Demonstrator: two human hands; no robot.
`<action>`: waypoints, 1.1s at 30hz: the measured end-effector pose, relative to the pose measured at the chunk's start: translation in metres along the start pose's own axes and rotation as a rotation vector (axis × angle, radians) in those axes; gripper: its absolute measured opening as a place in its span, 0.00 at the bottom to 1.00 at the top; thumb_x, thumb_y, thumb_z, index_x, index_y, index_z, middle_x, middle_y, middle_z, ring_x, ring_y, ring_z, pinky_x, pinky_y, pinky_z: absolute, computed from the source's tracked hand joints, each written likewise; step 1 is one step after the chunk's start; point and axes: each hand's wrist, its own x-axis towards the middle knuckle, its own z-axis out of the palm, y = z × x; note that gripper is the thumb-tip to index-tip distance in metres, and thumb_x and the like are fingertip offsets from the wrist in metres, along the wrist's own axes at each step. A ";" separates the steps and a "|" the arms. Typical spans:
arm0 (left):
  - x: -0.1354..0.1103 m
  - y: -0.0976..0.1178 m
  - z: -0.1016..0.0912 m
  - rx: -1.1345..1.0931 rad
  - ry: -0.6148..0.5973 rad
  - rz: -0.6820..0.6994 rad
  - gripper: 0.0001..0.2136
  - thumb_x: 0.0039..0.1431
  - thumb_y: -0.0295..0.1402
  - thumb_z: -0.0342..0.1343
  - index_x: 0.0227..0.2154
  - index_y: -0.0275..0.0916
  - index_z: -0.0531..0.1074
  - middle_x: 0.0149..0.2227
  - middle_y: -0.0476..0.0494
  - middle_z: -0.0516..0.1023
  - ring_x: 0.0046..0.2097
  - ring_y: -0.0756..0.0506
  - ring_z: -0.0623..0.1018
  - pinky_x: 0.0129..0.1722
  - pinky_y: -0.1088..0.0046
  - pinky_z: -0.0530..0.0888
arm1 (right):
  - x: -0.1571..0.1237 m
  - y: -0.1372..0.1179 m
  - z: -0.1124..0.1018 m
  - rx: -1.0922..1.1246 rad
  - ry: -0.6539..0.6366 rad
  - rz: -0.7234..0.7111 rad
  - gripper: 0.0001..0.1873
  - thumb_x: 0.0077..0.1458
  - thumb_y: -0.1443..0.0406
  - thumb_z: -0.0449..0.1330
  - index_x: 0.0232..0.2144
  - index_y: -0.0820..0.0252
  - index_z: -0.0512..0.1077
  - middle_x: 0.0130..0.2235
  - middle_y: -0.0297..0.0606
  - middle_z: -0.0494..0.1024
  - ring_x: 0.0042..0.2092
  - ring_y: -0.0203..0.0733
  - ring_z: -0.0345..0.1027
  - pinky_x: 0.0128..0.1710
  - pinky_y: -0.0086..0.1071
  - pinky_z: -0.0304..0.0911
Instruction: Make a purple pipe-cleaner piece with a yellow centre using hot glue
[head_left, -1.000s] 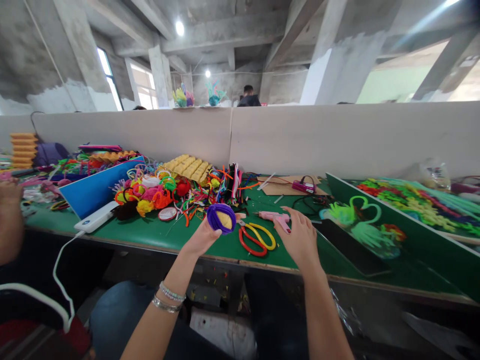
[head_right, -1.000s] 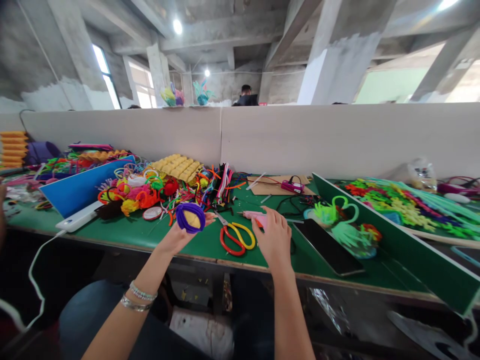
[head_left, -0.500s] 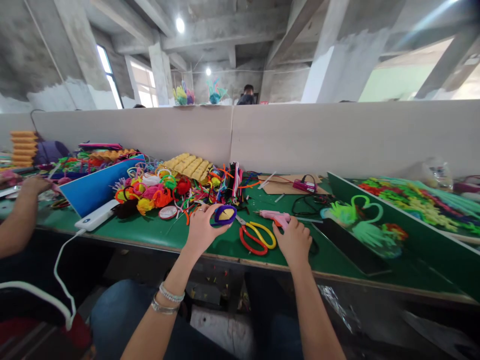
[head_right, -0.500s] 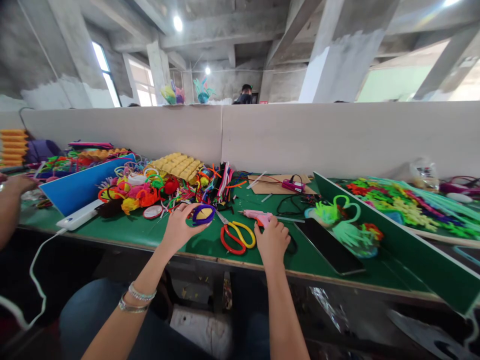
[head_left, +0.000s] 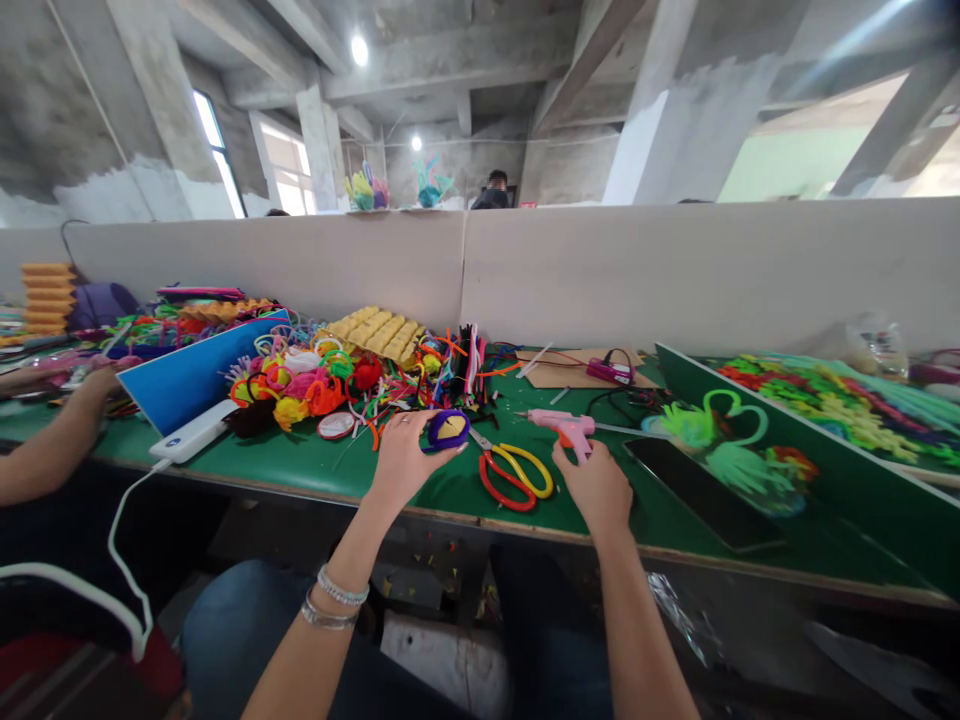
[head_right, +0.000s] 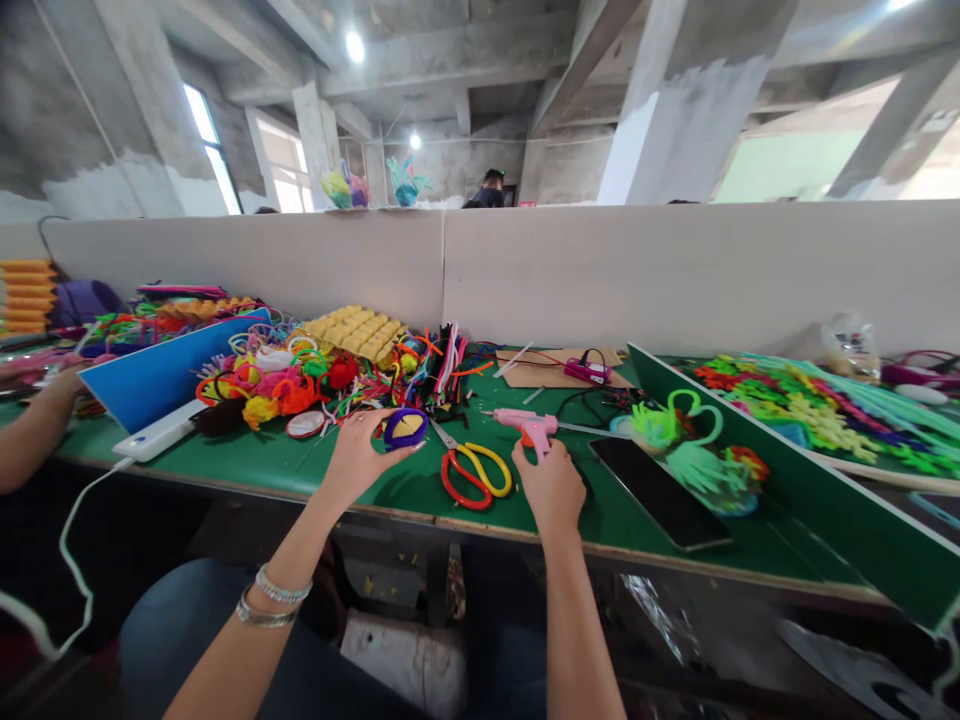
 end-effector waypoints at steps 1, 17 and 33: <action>0.000 0.001 0.000 -0.001 -0.002 0.006 0.23 0.44 0.48 0.59 0.41 0.39 0.70 0.40 0.42 0.76 0.45 0.41 0.72 0.48 0.62 0.65 | 0.000 0.001 0.000 0.047 0.039 -0.005 0.27 0.49 0.46 0.51 0.40 0.62 0.67 0.34 0.46 0.76 0.35 0.51 0.71 0.28 0.34 0.58; 0.003 0.003 -0.011 -0.103 -0.128 -0.015 0.24 0.47 0.46 0.58 0.48 0.47 0.67 0.46 0.46 0.74 0.50 0.41 0.69 0.52 0.59 0.63 | -0.020 -0.026 -0.013 0.457 0.329 -0.290 0.29 0.42 0.46 0.57 0.40 0.60 0.65 0.32 0.39 0.75 0.25 0.40 0.66 0.26 0.32 0.59; 0.004 0.007 -0.021 -0.250 -0.222 -0.016 0.23 0.45 0.40 0.61 0.47 0.49 0.70 0.44 0.46 0.76 0.48 0.41 0.71 0.48 0.62 0.67 | -0.031 -0.035 -0.003 0.233 0.358 -0.552 0.26 0.53 0.49 0.51 0.45 0.62 0.65 0.42 0.47 0.74 0.34 0.42 0.70 0.29 0.30 0.62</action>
